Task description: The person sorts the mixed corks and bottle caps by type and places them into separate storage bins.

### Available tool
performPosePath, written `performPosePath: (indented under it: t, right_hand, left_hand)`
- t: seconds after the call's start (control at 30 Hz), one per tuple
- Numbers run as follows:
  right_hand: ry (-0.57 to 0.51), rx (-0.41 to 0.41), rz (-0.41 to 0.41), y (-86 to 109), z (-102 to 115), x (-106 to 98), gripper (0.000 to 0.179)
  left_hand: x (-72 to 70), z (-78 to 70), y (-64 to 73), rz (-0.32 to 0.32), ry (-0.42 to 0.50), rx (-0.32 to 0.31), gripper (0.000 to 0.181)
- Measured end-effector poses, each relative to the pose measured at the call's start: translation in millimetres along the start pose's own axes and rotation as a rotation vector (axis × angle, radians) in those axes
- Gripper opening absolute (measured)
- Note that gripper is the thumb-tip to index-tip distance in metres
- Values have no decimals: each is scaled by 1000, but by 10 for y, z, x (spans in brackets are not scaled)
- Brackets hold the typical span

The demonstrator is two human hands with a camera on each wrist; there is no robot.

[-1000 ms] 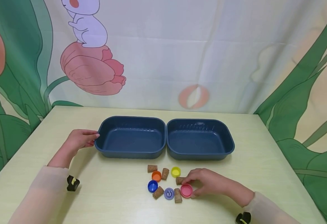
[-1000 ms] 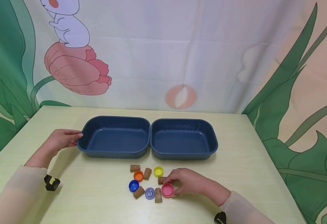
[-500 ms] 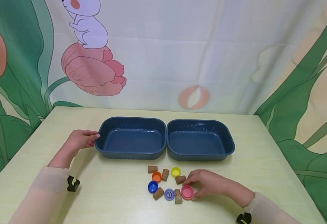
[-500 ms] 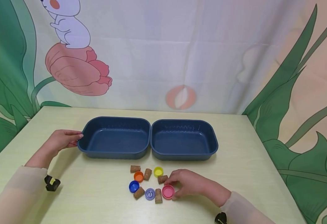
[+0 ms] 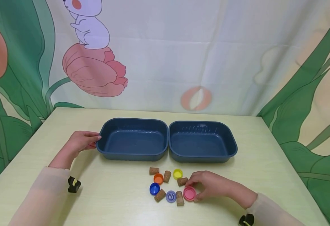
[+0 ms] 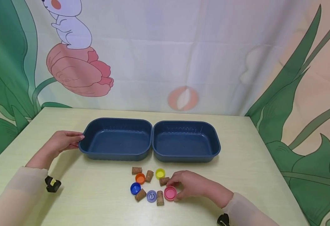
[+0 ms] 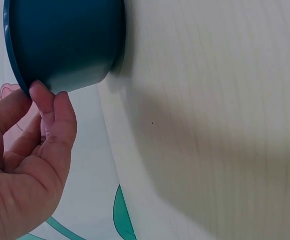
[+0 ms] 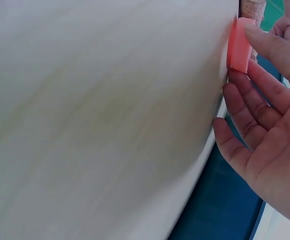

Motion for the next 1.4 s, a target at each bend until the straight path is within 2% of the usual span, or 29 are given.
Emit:
performPosePath:
  t: [0.17, 0.43, 0.73, 1.1, 1.27, 1.4]
  right_hand:
    - [-1, 38, 8, 10, -25, -9, 41]
    - [23, 32, -14, 45, 20, -98, 40]
    - [29, 51, 0, 51, 41, -164, 39]
    - [-2, 14, -13, 36, 124, -391, 33]
    - [-15, -3, -17, -8, 174, -523, 34]
    - [-55, -8, -30, -67, 201, -635, 35]
  left_hand:
    - [10, 23, -14, 3, 3, -9, 52]
    - [2, 22, -28, 7, 14, 7, 53]
    - [17, 17, -31, 28, 29, 3, 53]
    - [23, 21, -60, 68, 49, -13, 54]
    - [31, 92, -74, 99, 126, -41, 56]
    - [50, 182, -110, 157, 271, -73, 59]
Point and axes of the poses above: each hand's wrist, its own y-axis away from the middle knuckle, its own x-axis out of the palm, z = x × y, the point moved 9 cm from there along -y, towards the middle knuckle, and after that the axes turned 3 degrees about -y, right-handed, at the moved point
